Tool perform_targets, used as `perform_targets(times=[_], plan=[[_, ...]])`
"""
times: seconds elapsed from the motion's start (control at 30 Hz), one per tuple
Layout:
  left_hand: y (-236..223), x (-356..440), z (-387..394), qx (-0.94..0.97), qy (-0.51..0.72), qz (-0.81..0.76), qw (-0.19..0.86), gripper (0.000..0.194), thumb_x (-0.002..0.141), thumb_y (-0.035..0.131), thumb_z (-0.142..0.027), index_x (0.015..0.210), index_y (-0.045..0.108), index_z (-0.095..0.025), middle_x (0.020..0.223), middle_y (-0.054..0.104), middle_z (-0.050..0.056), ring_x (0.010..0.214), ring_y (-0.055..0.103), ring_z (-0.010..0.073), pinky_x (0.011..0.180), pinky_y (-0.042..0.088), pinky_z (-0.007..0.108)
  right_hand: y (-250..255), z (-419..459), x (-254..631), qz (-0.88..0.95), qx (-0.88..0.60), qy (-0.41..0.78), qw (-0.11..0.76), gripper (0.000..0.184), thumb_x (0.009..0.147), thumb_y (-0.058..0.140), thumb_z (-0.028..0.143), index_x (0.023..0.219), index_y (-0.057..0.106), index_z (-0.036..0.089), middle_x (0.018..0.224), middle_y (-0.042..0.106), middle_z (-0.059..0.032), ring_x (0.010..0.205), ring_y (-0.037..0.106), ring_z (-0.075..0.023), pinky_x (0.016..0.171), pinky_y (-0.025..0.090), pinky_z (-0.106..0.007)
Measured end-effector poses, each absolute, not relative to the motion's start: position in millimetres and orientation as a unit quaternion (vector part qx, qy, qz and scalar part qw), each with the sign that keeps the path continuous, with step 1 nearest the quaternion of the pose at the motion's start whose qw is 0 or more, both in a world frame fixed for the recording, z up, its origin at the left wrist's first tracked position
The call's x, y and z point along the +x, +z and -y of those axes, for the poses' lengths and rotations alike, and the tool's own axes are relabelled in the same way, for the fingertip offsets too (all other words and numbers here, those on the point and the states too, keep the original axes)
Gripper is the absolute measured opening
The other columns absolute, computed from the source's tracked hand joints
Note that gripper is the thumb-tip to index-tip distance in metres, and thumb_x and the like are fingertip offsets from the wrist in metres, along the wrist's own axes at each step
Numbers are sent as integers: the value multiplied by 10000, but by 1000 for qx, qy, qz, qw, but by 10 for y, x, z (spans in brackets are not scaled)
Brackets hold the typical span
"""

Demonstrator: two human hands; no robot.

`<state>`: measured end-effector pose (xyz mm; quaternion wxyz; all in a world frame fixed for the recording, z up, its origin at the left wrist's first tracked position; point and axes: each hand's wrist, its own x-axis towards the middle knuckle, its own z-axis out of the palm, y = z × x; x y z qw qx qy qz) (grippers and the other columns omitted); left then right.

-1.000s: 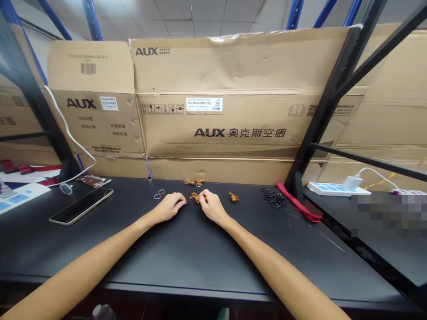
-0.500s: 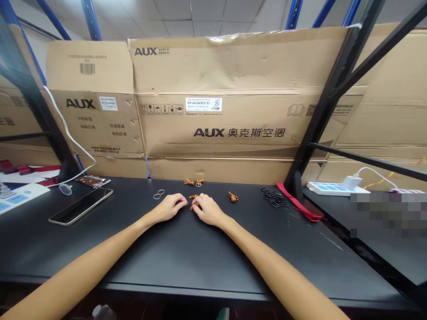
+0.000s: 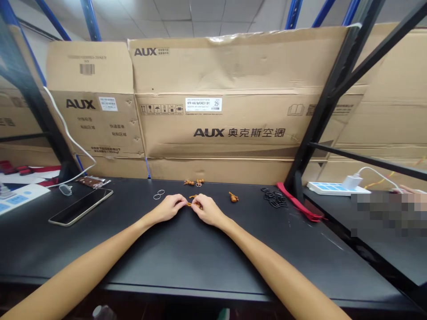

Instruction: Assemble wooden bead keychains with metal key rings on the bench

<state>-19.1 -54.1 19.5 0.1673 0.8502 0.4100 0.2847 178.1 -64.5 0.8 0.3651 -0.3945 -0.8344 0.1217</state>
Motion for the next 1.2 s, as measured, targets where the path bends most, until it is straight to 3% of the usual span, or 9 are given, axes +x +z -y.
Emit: perform_targets(times=[0.57, 1.2], plan=[[215, -148, 586, 840, 287, -400, 227, 262, 863, 465, -292, 788, 662, -137, 705, 680, 46, 624, 624, 145, 641, 462, 232, 15, 665, 1757, 836, -399, 113, 358, 200, 858, 513, 275, 682, 531, 184, 670, 547, 7, 610, 484, -119, 588, 378, -230], [235, -159, 616, 849, 276, -387, 233, 204, 809, 540, -309, 801, 670, -151, 772, 686, 38, 675, 610, 149, 650, 455, 235, -1, 654, 1769, 842, -405, 50, 353, 209, 850, 530, 226, 648, 487, 193, 665, 538, 0, 645, 476, -135, 616, 361, -248]])
